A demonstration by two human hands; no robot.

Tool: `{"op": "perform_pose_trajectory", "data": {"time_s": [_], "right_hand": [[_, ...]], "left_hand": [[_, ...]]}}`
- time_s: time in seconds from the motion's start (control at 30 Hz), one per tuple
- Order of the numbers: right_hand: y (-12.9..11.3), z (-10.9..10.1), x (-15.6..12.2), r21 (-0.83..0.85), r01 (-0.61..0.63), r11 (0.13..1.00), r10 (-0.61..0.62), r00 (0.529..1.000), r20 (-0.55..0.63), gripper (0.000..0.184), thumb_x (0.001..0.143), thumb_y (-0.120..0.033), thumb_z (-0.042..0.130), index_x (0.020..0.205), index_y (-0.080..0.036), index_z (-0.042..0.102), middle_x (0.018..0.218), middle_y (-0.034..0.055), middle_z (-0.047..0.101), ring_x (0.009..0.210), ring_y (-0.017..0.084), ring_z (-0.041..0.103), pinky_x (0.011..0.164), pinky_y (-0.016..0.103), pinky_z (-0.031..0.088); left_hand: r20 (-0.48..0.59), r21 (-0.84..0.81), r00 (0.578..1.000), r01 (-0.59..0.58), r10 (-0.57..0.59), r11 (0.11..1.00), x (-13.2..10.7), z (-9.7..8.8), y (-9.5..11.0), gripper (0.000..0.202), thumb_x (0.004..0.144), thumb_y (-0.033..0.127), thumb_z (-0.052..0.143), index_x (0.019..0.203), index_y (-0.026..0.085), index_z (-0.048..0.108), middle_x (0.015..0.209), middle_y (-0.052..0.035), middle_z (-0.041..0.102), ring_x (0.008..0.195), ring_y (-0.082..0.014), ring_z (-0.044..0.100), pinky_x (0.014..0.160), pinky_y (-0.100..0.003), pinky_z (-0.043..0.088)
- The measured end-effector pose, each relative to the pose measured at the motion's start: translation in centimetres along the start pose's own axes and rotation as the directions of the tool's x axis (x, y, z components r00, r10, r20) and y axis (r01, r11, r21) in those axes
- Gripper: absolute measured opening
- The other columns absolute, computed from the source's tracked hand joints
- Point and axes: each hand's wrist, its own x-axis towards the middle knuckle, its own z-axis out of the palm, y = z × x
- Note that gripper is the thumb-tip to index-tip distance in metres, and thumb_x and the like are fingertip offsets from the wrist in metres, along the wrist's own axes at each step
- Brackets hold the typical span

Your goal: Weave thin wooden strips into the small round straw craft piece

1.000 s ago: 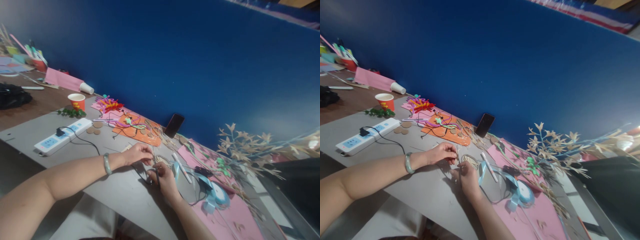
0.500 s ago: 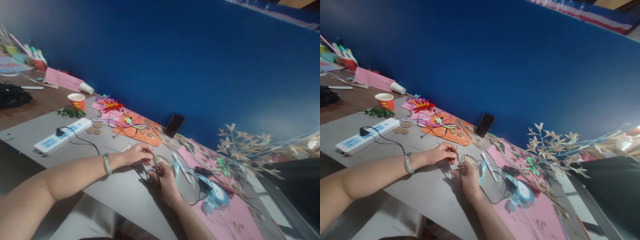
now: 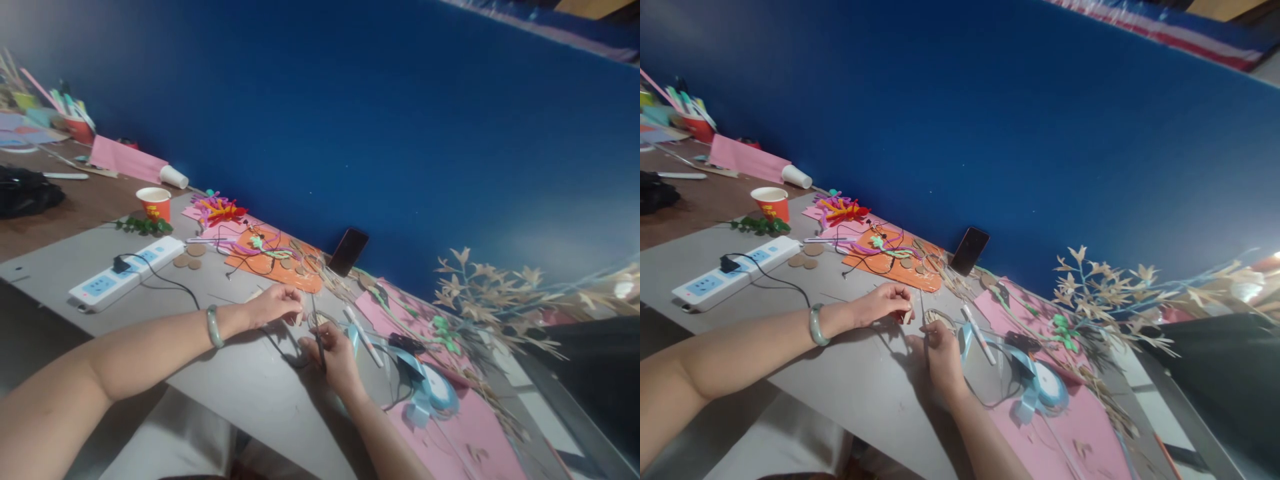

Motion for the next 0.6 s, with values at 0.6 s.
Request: {"op": "perform_pose_trajectory", "data": {"time_s": [0.6], "right_hand": [[0.9,-1.3,0.7,-0.142,0.132,0.981,-0.125,0.991,0.057,0.047,0.056,-0.046,0.079,0.082,-0.018,0.052,0.057,-0.0047,0.055,0.05,0.01,0.047,0.046,0.022,0.036]], "left_hand": [[-0.09,0.119,0.996,-0.011,0.022,0.993,0.1,-0.9,0.0,0.018,0.066,0.028,0.067,0.075,0.014,0.06,0.06,0.0,0.058,0.056,-0.0104,0.054,0.057,-0.023,0.041]]}}
